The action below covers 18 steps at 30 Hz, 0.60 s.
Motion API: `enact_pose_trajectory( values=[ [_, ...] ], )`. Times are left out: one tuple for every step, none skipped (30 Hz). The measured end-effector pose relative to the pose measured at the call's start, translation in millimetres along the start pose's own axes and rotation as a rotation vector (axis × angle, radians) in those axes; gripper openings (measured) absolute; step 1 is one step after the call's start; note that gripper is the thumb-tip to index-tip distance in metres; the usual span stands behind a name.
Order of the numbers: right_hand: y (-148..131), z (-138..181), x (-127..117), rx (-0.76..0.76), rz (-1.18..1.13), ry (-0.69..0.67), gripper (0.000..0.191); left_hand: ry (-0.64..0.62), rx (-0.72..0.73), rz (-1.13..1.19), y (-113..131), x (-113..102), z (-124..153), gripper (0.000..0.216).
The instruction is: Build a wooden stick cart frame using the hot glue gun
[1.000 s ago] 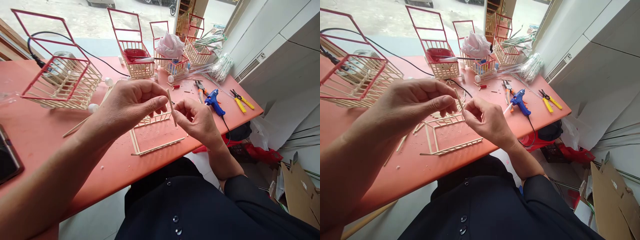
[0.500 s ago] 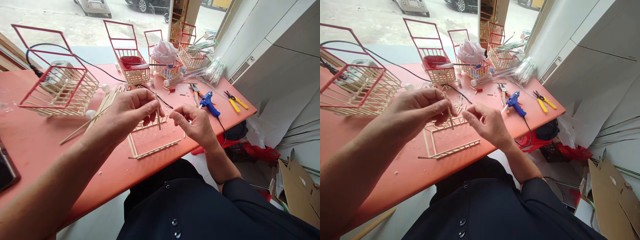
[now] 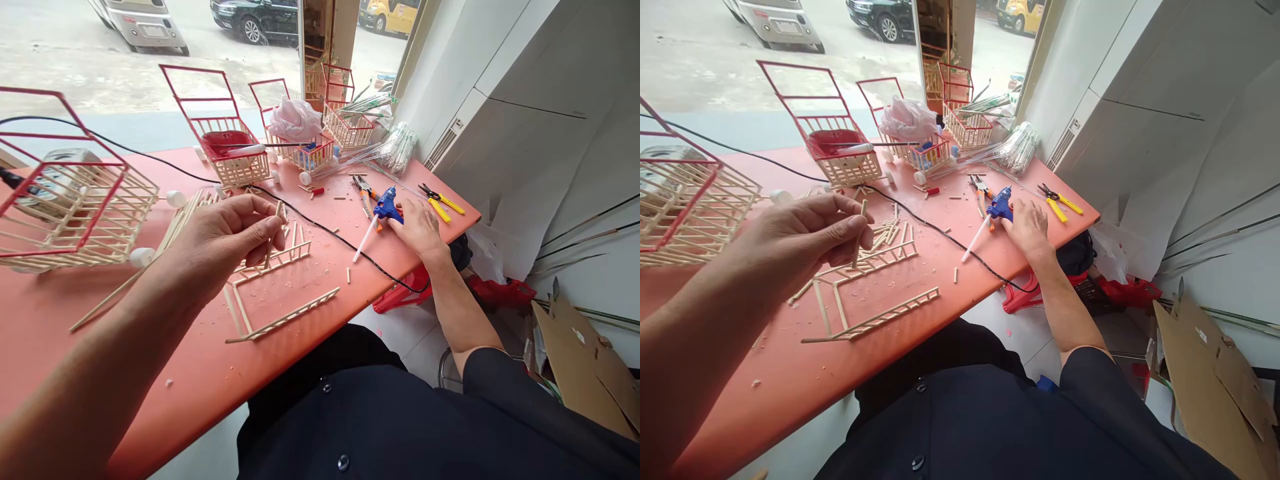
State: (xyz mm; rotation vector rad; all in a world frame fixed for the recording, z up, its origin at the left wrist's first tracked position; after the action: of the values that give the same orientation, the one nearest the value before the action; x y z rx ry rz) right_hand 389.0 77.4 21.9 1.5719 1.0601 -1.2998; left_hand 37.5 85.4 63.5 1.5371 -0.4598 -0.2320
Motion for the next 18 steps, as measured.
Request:
enact_pose_trajectory(
  values=[
    [-2,0,0,0.008,0.026,-0.012,0.045,0.002,-0.004,-0.005,-1,0,-1,0.025],
    [-3,-1,0,0.014,0.044,-0.023,0.046,0.002,-0.005,-0.012,-1,-1,-1,0.026],
    [-4,-2,1,0.017,0.055,-0.034,0.048,0.000,-0.006,-0.021,-1,-1,-1,0.027],
    [-4,-2,3,0.014,0.058,-0.040,0.049,-0.002,-0.006,-0.032,-1,-2,-2,0.027],
    [-3,-3,5,0.008,0.056,-0.040,0.048,-0.006,-0.010,-0.043,-1,-3,-2,0.028],
    [-1,-4,9,0.002,0.051,-0.034,0.045,-0.015,-0.018,-0.052,-1,-4,-2,0.027],
    [2,-5,13,-0.005,0.039,-0.019,0.041,-0.028,-0.027,-0.057,-1,-6,-2,0.027],
    [4,-6,17,-0.011,0.019,0.007,0.037,-0.041,-0.036,-0.062,-2,-7,-2,0.027],
    [7,-8,21,-0.017,-0.007,0.038,0.035,-0.053,-0.043,-0.067,-2,-8,-2,0.027],
    [9,-9,25,-0.022,-0.039,0.068,0.032,-0.062,-0.048,-0.069,-3,-9,-2,0.028],
    [11,-10,28,-0.027,-0.068,0.093,0.030,-0.068,-0.048,-0.069,-3,-9,-2,0.029],
    [13,-11,30,-0.032,-0.090,0.108,0.029,-0.068,-0.043,-0.069,-3,-9,-2,0.029],
    [15,-12,31,-0.035,-0.108,0.119,0.028,-0.071,-0.038,-0.071,-3,-9,-2,0.029],
    [17,-13,31,-0.033,-0.122,0.130,0.028,-0.071,-0.031,-0.073,-3,-9,-2,0.029],
    [18,-13,28,-0.030,-0.140,0.147,0.029,-0.066,-0.021,-0.074,-2,-8,-2,0.029],
    [19,-13,24,-0.028,-0.166,0.174,0.030,-0.066,-0.011,-0.075,-2,-7,-2,0.028],
    [20,-11,18,-0.026,-0.200,0.211,0.031,-0.072,-0.004,-0.080,-1,-7,-1,0.028],
    [20,-8,10,-0.033,-0.243,0.253,0.031,-0.077,0.001,-0.082,-1,-6,-1,0.027]
  ],
)
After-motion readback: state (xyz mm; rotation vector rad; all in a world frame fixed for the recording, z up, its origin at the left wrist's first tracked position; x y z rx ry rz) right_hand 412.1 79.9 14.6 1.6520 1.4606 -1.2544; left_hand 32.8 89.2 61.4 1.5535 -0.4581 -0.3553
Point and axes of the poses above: each hand's wrist, its own z-axis away from the middle knuckle, its own x-axis out of the palm, y = z × x, the point moved 3 cm from there along -z, towards the middle knuckle, and after that the axes turned 7 degrees about z, right-handed, at the moved point
